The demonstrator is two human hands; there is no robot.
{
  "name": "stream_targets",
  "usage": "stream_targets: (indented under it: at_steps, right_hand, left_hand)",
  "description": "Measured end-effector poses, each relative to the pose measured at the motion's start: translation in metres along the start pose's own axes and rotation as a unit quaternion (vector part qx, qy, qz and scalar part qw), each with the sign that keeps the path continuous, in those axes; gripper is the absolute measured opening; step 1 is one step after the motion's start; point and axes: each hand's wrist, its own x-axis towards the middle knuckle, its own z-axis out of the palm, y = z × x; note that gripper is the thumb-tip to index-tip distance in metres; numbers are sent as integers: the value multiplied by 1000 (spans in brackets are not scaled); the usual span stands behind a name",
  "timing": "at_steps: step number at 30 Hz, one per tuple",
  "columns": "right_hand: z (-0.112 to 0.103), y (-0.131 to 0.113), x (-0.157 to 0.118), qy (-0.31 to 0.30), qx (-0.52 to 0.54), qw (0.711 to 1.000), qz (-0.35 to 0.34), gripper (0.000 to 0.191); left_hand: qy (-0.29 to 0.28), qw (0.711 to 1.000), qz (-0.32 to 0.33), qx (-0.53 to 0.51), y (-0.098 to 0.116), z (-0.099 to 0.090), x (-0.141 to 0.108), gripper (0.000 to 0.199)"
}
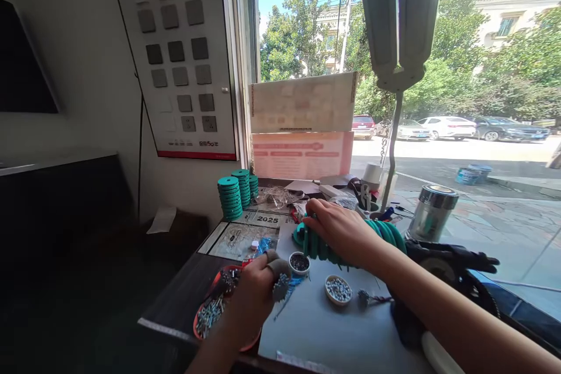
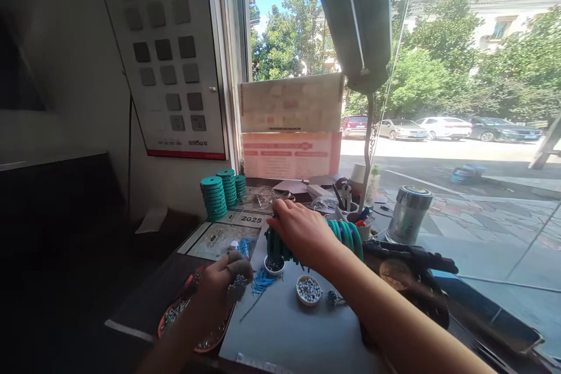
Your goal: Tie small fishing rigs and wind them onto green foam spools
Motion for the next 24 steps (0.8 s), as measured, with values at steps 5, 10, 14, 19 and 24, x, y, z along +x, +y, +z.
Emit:
stream_targets:
  at_steps: [5,10,14,19,24]
  right_hand:
    - [1,1,-1,4,-6,1000,-4,15]
    - [2,1,-1,16,0,1000,-12,14]
    - [3,2,0,18,36,999,-9,15]
    - [-2,7,0,69,190,979,-30,8]
    - [-4,10,-4,71,210,969,-109,10]
  left_hand:
    - [-4,1000,-16,8,-2,1,-4,19]
    - [-11,999,34,-13,24,-3,4,17]
    - [5,997,72,0,39,-8,23,22]
    - [60,993,97,-23,30,-17,49,18]
    - [94,986,108,-89,22,-13,62,13]
